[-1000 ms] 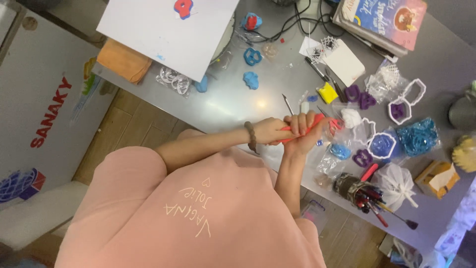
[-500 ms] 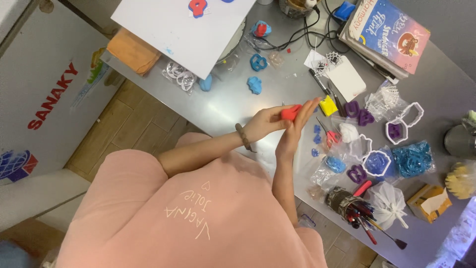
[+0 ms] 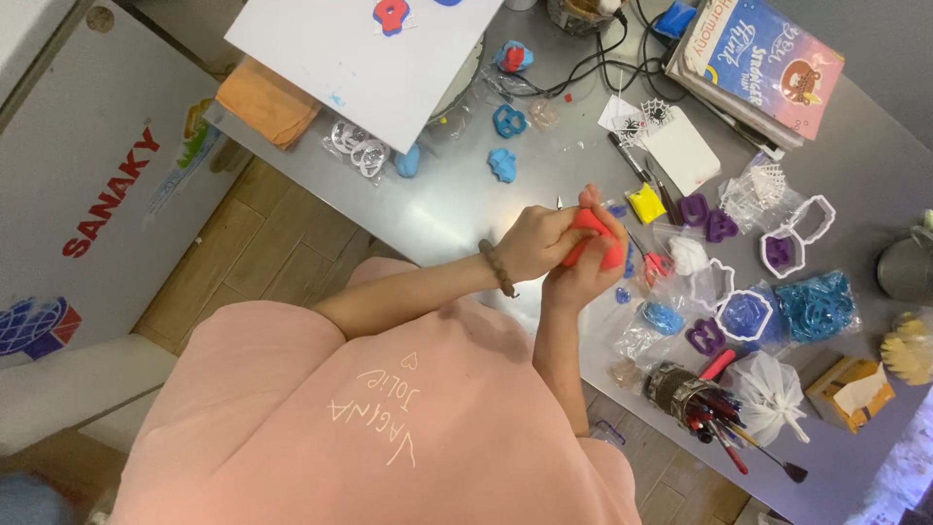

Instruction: The person is rolling out red fondant and cutting it into specific shapes using tools.

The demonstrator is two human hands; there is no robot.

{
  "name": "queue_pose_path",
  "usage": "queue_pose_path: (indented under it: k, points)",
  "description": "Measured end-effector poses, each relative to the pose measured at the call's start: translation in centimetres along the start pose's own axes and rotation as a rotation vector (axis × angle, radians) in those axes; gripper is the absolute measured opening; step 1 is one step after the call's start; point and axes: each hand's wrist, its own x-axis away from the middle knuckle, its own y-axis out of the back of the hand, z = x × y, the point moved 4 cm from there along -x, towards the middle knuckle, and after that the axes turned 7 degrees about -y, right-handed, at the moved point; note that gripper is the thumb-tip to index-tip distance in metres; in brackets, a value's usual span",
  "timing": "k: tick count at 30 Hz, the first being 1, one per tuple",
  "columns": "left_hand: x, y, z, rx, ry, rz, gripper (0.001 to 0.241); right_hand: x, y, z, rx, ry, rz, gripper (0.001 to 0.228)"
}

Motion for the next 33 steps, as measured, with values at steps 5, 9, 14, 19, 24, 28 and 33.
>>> queue_pose_path:
  k: [5, 9, 14, 19, 24, 28, 33]
  points:
    - [0.1, 0.1, -0.3, -0.058, -0.087, 0.138, 0.025, -2.4, 3.1, -0.6, -0.371, -0.131, -0.109, 0.038]
    - [0.2, 0.6, -1.5, -0.020, -0.065, 0.392, 0.032, -3.0, 5.6, -1.1, -0.610, -0.183, 0.017, 0.056]
    - [0.5, 1.7, -0.8, 0.066, -0.111, 0.411, 0.041, -2.9, 4.2, 1.1, -0.638, -0.282, 0.182, 0.065]
    - [0.4, 3.0, 0.0, 0.112, -0.069, 0.307, 0.036, -0.5, 3.8, 0.7, -0.510, -0.375, 0.106, 0.043]
    - [0.0, 2.5, -2.8, 0.192, -0.073, 0.253, 0.069, 0.8, 0.8, 0.7, -0.205, -0.267, 0.142, 0.077]
    - [1.3, 0.4, -4.2, 0.198, -0.205, 0.305, 0.073, 0.2, 1.0, 2.3, -0.120, -0.038, 0.010, 0.084]
    - [1.4, 0.2, -6.6, 0.254, -0.151, 0.334, 0.067, 0.2, 0.5, 7.3, 0.092, 0.187, -0.314, 0.063]
